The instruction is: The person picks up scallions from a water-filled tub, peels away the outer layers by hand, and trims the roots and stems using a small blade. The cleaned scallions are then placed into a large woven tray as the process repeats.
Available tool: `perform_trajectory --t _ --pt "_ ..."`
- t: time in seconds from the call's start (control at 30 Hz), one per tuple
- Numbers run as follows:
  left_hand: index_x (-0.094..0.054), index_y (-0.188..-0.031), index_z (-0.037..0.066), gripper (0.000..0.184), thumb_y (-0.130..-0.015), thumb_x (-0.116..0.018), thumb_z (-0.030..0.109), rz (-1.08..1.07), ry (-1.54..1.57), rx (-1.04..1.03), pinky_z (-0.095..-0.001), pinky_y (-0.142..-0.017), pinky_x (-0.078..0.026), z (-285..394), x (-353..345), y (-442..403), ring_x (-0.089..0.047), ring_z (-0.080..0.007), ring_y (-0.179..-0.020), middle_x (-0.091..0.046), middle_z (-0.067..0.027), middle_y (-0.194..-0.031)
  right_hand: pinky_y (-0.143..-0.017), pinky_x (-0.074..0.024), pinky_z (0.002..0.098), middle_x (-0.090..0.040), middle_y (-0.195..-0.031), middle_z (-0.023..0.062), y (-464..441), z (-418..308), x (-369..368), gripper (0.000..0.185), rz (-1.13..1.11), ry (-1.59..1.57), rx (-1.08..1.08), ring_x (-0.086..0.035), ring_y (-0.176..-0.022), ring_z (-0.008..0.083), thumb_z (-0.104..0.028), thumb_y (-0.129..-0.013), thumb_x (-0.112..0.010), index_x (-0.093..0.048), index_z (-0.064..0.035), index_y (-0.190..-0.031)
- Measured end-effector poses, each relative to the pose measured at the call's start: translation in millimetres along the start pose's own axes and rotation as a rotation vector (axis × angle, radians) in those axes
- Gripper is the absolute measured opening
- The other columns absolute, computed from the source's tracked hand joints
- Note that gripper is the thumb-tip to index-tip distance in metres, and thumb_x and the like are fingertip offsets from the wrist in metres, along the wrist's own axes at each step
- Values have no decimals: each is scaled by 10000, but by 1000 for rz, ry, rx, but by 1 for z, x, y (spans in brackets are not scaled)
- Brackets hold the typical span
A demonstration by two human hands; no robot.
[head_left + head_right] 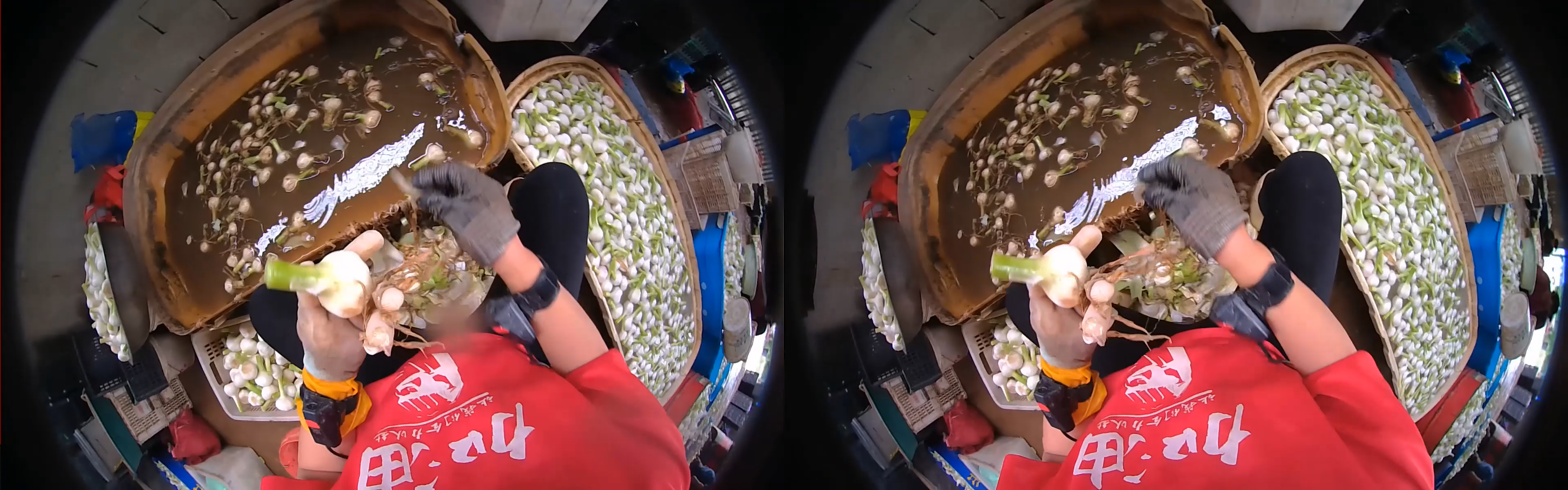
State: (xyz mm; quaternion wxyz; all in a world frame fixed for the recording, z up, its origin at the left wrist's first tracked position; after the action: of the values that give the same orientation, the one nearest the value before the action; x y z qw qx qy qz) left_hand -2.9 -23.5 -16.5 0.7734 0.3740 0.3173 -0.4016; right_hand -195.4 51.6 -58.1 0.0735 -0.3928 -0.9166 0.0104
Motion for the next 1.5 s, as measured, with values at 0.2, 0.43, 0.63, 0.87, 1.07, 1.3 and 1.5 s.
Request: perform_trajectory --t 0.2,0.43,0.63,0.87,1.07,1.3,1.5 --pt "-462 -1320 -31 797 -993 -210 651 132 -253 -39 -261 -426 -463 -12 7 -25 -554 -167 -476 -639 -156 -837 -757 -524 347 -658 -864 69 25 -73 -7 359 -166 256 68 -647 -798 254 -377 -752 -756 -709 -98 -973" --pt "-511 -1268 8 521 -1059 -310 441 72 -626 -292 -254 -602 -450 -6 13 -14 -537 -180 -659 -580 -78 -910 -740 -523 352 -657 -921 88 25 -83 -21 332 -162 215 418 -650 -799 255 -246 -775 -745 -680 -79 -1054" --pt "-397 -1432 82 528 -956 -551 252 -161 64 -169 -391 -708 -488 -4 -16 -21 -556 -335 -877 -519 -202 -1235 -672 -499 317 -644 -879 90 16 -27 0 145 147 -277 -8 -607 -719 209 -177 -880 -685 -658 -43 -930" --pt "-457 -1362 61 642 -955 -507 556 -125 85 -153 -424 -951 -473 -6 -27 -22 -466 -371 -1217 -438 -188 -1404 -635 -498 394 -594 -744 84 34 -49 5 385 -58 546 242 -606 -712 273 -466 -795 -720 -686 -90 -868" --pt "-499 -1184 -11 733 -932 -427 674 98 -384 -324 -304 -898 -497 -8 -18 -25 -612 -232 -1063 -586 -166 -1226 -707 -508 424 -650 -844 135 24 -68 -21 603 -483 571 21 -650 -807 320 -662 -755 -645 -676 -91 -947" --pt "-440 -1233 -28 860 -881 -418 756 122 -736 17 -229 -478 -472 -11 -18 -11 -576 -135 -534 -629 -112 -789 -632 -505 441 -659 -828 125 40 -56 -17 364 -338 510 566 -656 -765 321 -448 -852 -556 -669 -116 -952" --pt "-352 -1392 19 953 -832 -485 777 44 -721 -146 -249 -514 -485 -22 -33 -14 -604 -142 -600 -641 -117 -901 -641 -502 448 -630 -808 116 16 -15 -9 201 -300 614 476 -640 -755 337 -297 -828 -612 -643 -150 -961"
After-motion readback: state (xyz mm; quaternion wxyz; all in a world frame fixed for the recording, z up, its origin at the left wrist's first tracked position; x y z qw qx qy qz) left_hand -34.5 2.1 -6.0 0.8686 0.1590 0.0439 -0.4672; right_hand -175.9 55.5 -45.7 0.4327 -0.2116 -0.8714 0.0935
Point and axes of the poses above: each hand's wrist, its own y-axis away from the middle knuckle, its own x-axis out of the back of the hand, z = x × y, the point moved 4 cm from there along -y, towards the middle knuckle
